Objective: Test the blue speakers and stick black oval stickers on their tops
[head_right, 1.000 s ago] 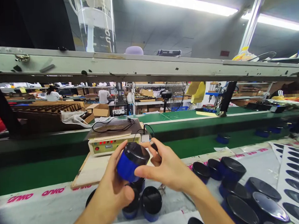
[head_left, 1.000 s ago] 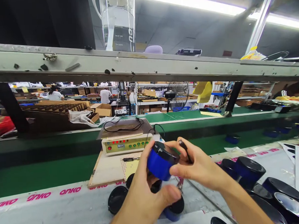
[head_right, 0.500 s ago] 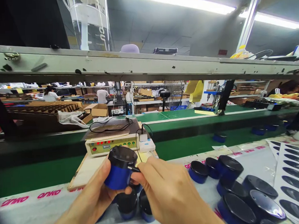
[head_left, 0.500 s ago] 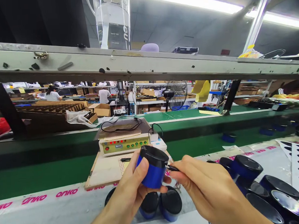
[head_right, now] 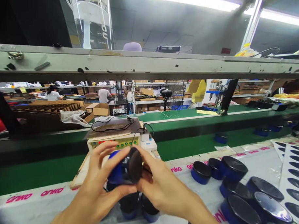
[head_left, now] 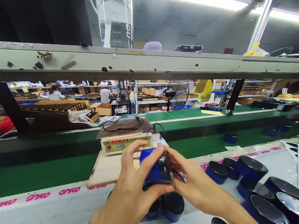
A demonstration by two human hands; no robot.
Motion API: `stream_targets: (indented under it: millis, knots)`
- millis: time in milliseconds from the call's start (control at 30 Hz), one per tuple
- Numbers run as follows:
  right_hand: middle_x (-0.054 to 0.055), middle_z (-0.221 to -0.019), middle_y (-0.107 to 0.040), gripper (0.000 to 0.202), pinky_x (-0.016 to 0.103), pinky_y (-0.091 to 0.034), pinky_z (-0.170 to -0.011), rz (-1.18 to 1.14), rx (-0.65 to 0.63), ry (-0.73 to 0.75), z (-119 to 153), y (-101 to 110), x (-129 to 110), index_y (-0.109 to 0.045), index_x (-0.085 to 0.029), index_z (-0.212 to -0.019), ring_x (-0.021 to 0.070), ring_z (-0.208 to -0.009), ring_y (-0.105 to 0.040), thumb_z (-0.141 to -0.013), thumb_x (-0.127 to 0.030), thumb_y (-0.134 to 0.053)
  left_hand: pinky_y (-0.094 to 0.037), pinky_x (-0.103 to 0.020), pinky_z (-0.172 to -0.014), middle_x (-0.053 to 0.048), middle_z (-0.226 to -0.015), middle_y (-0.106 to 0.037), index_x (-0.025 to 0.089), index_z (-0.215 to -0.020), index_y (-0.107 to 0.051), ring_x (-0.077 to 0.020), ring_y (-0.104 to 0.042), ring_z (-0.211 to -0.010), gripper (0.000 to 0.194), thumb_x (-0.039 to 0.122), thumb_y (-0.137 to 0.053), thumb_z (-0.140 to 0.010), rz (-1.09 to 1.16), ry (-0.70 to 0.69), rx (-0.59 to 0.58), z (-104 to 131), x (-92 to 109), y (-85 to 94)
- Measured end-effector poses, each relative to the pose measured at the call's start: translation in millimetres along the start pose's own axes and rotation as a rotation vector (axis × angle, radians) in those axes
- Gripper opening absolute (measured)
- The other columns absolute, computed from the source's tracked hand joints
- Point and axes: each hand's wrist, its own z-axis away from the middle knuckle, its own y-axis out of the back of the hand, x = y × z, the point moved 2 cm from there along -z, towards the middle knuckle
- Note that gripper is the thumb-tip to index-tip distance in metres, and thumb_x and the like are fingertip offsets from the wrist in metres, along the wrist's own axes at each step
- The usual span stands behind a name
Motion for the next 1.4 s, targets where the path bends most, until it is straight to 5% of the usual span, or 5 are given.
stream_targets:
  millis: [200,433,933,1233,1400]
  knots:
    - [0.000,-0.119,-0.059,0.069,0.019,-0.054,-0.077,-0.053,0.088,0.048,4,-8,10,-0.031,-0.038,-0.136,0.0129,-0.102,-0.062,-0.081,-0.005,-0.058,-0.041,-0.045,-0.108,-0.005,-0.108,-0.045,0.016,-0.112,-0.061,-0.0260,-0.041,-0.125,0.029,0.004,-0.056,-0.086,-0.291,-0.552,0.186,-4,20,8.1]
    - [0.001,-0.120,-0.060,0.066,0.019,-0.054,-0.062,0.036,0.152,0.125,4,-11,11,-0.031,-0.038,-0.136,0.0118,-0.078,-0.064,-0.083,-0.008,-0.056,-0.044,-0.044,-0.109,-0.003,-0.100,-0.041,0.015,-0.093,-0.066,-0.0151,-0.051,-0.105,0.024,-0.003,-0.053,-0.082,-0.351,-0.604,0.202,-10,28,11.7]
    - [-0.003,-0.086,-0.069,0.054,0.017,-0.047,-0.047,0.135,0.220,0.114,3,-16,9,-0.037,-0.030,-0.134,0.0102,-0.057,-0.060,-0.086,-0.013,-0.057,-0.035,-0.040,-0.114,-0.006,-0.103,-0.041,0.010,-0.100,-0.058,-0.0252,-0.033,-0.132,0.030,-0.007,-0.040,-0.083,-0.227,-0.528,0.068,-8,17,19.9]
    - [0.002,-0.069,-0.062,0.023,0.026,-0.041,-0.050,0.744,0.177,0.277,7,-10,-7,-0.056,-0.015,-0.107,0.0165,-0.058,-0.060,-0.098,-0.033,-0.043,-0.052,-0.034,-0.095,-0.008,-0.131,-0.048,0.027,-0.142,-0.026,-0.0231,-0.054,-0.116,0.093,0.059,-0.071,-0.067,-0.100,0.041,-0.324,-8,-12,20.0]
    - [0.001,-0.068,-0.057,0.028,0.026,-0.034,-0.051,0.700,-0.042,0.315,9,-14,-13,-0.053,-0.018,-0.079,0.0143,-0.057,-0.052,-0.100,-0.023,-0.036,-0.047,-0.025,-0.098,0.000,-0.131,-0.049,0.037,-0.135,-0.034,-0.0170,-0.054,-0.116,0.081,0.044,-0.078,-0.068,0.008,0.074,-0.429,-5,-20,24.4]
